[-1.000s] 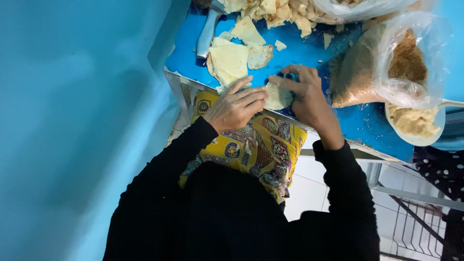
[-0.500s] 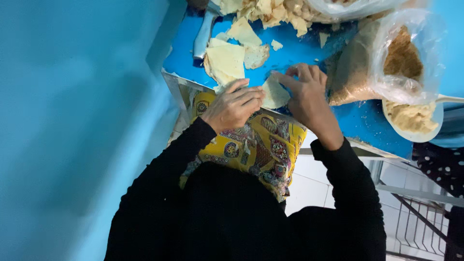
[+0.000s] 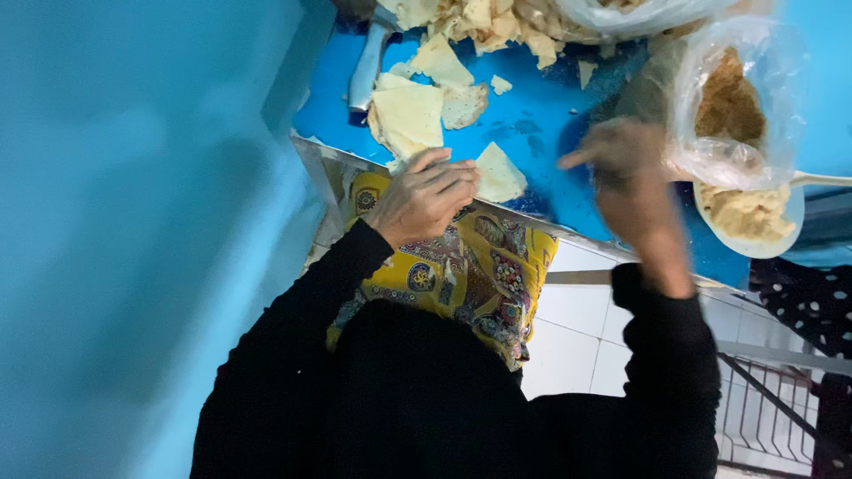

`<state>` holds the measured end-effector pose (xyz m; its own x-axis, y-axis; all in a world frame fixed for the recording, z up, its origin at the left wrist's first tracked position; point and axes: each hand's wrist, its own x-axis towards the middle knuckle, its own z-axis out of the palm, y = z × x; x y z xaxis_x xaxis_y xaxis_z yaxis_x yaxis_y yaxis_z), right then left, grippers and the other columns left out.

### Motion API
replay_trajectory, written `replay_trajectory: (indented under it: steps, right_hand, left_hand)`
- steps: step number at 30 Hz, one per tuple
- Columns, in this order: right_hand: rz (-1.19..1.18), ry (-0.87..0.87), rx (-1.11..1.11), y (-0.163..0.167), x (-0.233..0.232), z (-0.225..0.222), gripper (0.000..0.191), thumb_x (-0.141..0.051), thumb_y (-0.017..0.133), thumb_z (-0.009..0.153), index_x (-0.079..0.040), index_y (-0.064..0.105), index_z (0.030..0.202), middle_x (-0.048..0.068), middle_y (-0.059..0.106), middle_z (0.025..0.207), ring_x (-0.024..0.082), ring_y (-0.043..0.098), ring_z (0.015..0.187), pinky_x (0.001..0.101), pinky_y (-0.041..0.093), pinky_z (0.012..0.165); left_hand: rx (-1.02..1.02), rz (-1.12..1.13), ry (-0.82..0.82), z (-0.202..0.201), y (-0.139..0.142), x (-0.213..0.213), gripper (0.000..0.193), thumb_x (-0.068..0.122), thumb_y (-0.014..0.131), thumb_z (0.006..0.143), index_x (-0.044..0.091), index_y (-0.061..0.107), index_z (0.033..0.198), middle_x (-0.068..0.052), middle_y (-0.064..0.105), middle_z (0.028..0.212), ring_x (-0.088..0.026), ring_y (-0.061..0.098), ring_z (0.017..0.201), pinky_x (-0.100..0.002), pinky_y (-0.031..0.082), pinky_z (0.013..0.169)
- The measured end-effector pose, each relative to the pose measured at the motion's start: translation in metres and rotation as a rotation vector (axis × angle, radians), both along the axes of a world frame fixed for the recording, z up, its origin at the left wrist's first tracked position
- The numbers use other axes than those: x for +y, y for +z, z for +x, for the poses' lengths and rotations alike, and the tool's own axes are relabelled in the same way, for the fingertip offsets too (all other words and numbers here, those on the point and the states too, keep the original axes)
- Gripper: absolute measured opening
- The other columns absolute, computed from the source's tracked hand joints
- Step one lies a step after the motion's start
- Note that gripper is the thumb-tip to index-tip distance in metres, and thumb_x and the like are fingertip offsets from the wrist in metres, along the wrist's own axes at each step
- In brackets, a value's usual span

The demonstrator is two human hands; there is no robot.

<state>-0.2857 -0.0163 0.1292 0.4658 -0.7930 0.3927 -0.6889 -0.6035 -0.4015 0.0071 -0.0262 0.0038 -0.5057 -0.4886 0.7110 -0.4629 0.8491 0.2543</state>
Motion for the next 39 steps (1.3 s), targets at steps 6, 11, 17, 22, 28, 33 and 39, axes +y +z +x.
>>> replay_trajectory:
  steps: [6, 11, 17, 22, 28, 33, 39]
  right_hand:
    - [-0.304, -0.303, 0.259, 0.055, -0.009, -0.083, 0.021, 0.010, 0.068, 0.102, -0.003, 0.072, 0.118, 0.017, 0.075, 0.113, 0.034, 0.071, 0.104, 0.0413, 0.057, 0.093]
    - [0.091, -0.474, 0.577, 0.039, -0.057, -0.122, 0.041, -0.029, 0.074, 0.097, -0.010, 0.072, 0.133, 0.022, 0.073, 0.105, 0.043, 0.069, 0.092, 0.0519, 0.054, 0.081]
    - [0.233, -0.462, 0.874, 0.021, -0.098, -0.135, 0.027, -0.026, 0.066, 0.095, -0.009, 0.075, 0.114, 0.022, 0.075, 0.098, 0.043, 0.074, 0.087, 0.0521, 0.058, 0.078]
    - [0.092, -0.451, 0.856, 0.021, -0.093, -0.134, 0.029, -0.023, 0.067, 0.104, 0.003, 0.062, 0.114, 0.029, 0.073, 0.084, 0.044, 0.072, 0.078, 0.0520, 0.058, 0.075]
    - [0.108, -0.329, 0.127, 0.059, -0.049, -0.102, 0.030, -0.013, 0.071, 0.105, 0.006, 0.050, 0.112, 0.021, 0.072, 0.095, 0.032, 0.072, 0.084, 0.0395, 0.056, 0.071]
    - [0.237, -0.013, -0.193, 0.015, -0.027, 0.004, 0.030, 0.007, 0.068, 0.099, 0.000, 0.054, 0.124, 0.015, 0.071, 0.109, 0.023, 0.074, 0.100, 0.0338, 0.060, 0.084]
    - [0.038, 0.091, -0.043, -0.049, 0.002, 0.078, 0.029, -0.002, 0.075, 0.095, -0.006, 0.060, 0.119, 0.016, 0.076, 0.111, 0.031, 0.072, 0.102, 0.0395, 0.058, 0.085]
  left_hand:
    - [0.054, 0.054, -0.005, -0.001, 0.004, 0.007, 0.015, 0.015, 0.073, 0.099, 0.007, 0.069, 0.111, -0.005, 0.073, 0.118, -0.022, 0.067, 0.124, -0.046, 0.043, 0.112]
    - [0.072, 0.042, -0.003, -0.004, 0.008, 0.006, 0.012, 0.015, 0.074, 0.099, 0.009, 0.070, 0.108, -0.005, 0.074, 0.119, -0.021, 0.066, 0.124, -0.046, 0.043, 0.113]
    - [0.064, 0.032, -0.010, -0.001, 0.002, 0.005, 0.011, 0.016, 0.074, 0.099, 0.010, 0.071, 0.108, -0.005, 0.075, 0.119, -0.020, 0.067, 0.124, -0.044, 0.043, 0.113]
    - [0.067, 0.052, -0.003, -0.002, -0.003, 0.003, 0.013, 0.018, 0.074, 0.100, 0.009, 0.072, 0.109, -0.005, 0.075, 0.119, -0.020, 0.066, 0.124, -0.044, 0.042, 0.115]
    - [0.092, 0.066, 0.000, -0.003, 0.000, 0.004, 0.012, 0.017, 0.074, 0.099, 0.009, 0.073, 0.108, -0.004, 0.075, 0.119, -0.019, 0.066, 0.123, -0.045, 0.042, 0.116]
    - [0.165, 0.104, -0.038, 0.000, 0.011, 0.009, 0.009, 0.013, 0.077, 0.095, 0.008, 0.073, 0.100, -0.004, 0.071, 0.114, -0.021, 0.067, 0.113, -0.045, 0.047, 0.114]
    - [0.173, 0.067, -0.032, 0.004, 0.019, 0.009, 0.012, 0.013, 0.079, 0.094, 0.007, 0.073, 0.100, -0.005, 0.063, 0.109, -0.027, 0.063, 0.109, -0.047, 0.049, 0.111]
